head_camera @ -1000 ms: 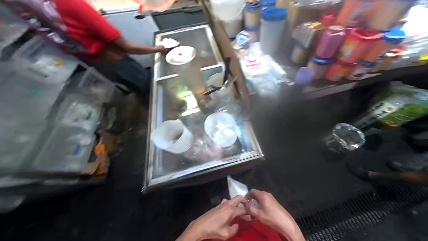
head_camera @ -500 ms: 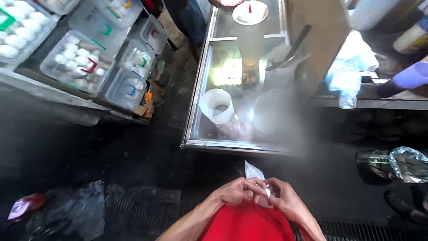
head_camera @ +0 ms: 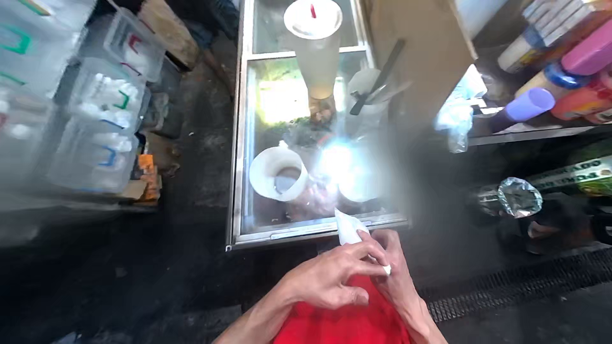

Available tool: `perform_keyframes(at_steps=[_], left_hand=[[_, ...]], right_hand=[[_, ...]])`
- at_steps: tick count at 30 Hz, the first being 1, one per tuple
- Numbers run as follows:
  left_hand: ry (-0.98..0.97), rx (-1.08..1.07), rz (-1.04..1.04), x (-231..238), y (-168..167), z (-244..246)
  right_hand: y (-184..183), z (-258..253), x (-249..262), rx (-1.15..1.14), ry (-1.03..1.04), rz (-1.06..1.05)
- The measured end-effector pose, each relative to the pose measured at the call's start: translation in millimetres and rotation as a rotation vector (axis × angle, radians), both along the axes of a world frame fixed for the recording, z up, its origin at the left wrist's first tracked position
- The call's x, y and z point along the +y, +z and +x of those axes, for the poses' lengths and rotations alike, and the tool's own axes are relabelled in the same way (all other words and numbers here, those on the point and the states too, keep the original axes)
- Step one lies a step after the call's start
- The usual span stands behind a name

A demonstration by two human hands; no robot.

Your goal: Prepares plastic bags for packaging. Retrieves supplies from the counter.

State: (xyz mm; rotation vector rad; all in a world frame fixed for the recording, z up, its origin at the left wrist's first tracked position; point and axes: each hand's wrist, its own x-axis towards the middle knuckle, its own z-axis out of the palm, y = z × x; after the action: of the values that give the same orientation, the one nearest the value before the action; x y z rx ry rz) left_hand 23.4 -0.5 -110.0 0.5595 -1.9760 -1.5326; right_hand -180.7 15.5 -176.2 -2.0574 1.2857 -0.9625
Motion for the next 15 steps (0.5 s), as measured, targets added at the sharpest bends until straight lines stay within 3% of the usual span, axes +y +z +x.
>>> perform_keyframes(at_steps=[4,9,12,15], left_hand=[[0.087,0.016,-0.058,-30.5,24.1,-9.9],[0.627,-0.090,-0.287,-48.9,51.6,-30.8],[0.912,-0.058,-0.246,-58.0,36.4,-35.8],[1.098,-0.149,-0.167,-51.1,7.4,-44.8]], right_hand=[[19.7,-7.7,-45.9,-0.047,0.055,-0.132],[44.7,-4.0,-133.3,-0.263,0.121,-0.287],[33.5,3.3,-181.6,-0.318,0.194,-0.328],[8.1,-0.1,-208.0,-0.154,0.335,-0.286]])
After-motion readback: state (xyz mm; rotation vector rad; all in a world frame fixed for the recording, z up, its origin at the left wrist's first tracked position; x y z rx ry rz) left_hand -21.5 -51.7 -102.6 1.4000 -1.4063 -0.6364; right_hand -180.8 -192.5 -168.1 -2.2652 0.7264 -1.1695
